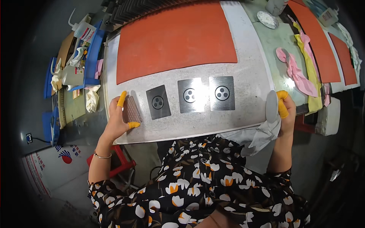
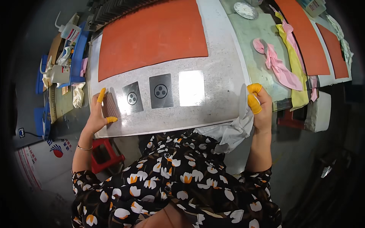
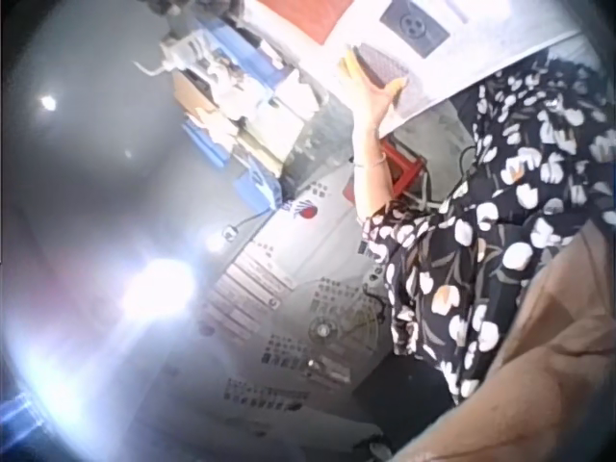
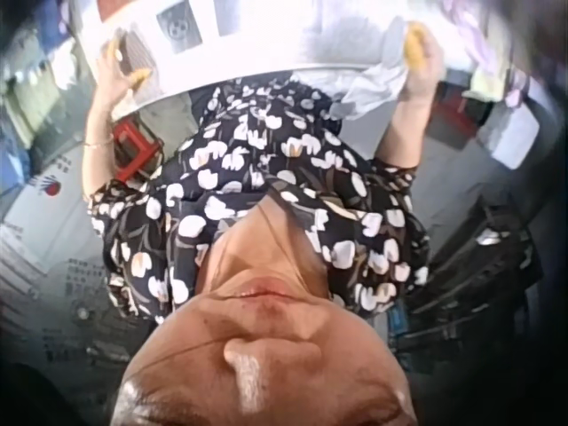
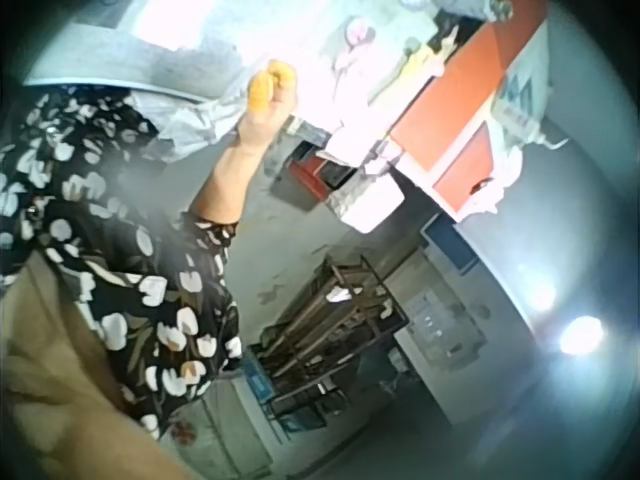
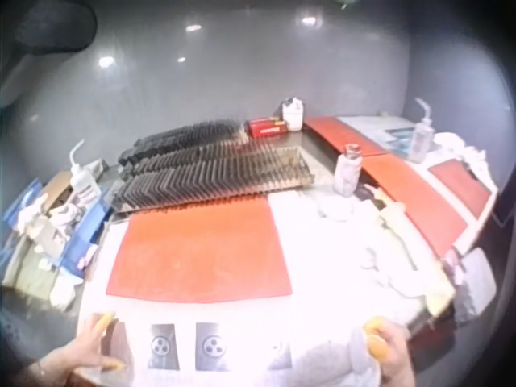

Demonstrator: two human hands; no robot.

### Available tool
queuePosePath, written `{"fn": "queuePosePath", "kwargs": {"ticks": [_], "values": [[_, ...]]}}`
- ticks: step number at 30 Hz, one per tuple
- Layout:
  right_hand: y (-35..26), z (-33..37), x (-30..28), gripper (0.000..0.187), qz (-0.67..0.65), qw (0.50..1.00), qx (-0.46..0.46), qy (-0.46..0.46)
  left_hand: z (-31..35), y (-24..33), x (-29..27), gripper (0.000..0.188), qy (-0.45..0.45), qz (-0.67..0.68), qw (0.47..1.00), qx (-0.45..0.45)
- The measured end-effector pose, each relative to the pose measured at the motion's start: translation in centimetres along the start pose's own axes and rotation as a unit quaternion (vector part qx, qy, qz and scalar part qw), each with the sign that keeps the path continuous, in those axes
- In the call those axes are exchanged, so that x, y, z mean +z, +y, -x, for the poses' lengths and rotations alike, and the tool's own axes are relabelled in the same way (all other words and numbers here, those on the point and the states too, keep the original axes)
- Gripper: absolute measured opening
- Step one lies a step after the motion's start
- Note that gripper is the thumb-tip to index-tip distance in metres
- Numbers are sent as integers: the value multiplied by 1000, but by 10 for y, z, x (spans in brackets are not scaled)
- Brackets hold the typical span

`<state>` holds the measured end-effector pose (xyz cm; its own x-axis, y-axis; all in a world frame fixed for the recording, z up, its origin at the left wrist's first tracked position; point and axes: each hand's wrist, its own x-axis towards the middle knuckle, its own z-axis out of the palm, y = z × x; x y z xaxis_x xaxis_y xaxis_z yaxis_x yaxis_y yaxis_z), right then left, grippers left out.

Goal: The person cleans four small rectangular metal plates with circular cutouts using a white cloth and a liquid from a squeeze bottle. They wipe each plate individually, then wipe the surrounding red mat and metal work surface, repeating the process multiple times.

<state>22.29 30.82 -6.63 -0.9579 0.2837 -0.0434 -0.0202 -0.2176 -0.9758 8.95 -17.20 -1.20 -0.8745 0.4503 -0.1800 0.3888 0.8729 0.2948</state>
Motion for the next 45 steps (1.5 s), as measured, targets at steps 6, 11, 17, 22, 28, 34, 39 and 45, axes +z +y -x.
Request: {"fn": "queuePosePath", "kwargs": {"ticks": [6, 11, 17, 22, 28, 34, 39, 45], "values": [[-1, 0, 1, 22, -8, 1000, 13, 5, -9, 41, -21, 78, 11, -173, 978, 114], [1, 3, -4, 22, 7, 999, 29, 14, -8, 25, -21, 77, 58, 64, 995, 40], [-6, 3, 3, 19, 28, 999, 28, 27, 14, -5, -6, 84, 92, 144, 983, 73], [-9, 2, 3, 17, 40, 999, 29, 10, 23, -6, -5, 83, 99, -3, 995, 31], [-4, -3, -1, 20, 19, 999, 27, -25, -73, 5, 3, 55, 180, 21, 976, 118], [-2, -4, 0, 21, 8, 999, -15, -47, -129, 0, 3, 53, 138, -108, 963, 204], [-2, -2, 6, 18, 8, 1000, -21, -15, -140, 2, 8, 48, 159, -129, 960, 191], [-1, -5, 3, 17, 53, 998, -13, -7, -155, 5, 8, 42, 203, -180, 948, 166]]}}
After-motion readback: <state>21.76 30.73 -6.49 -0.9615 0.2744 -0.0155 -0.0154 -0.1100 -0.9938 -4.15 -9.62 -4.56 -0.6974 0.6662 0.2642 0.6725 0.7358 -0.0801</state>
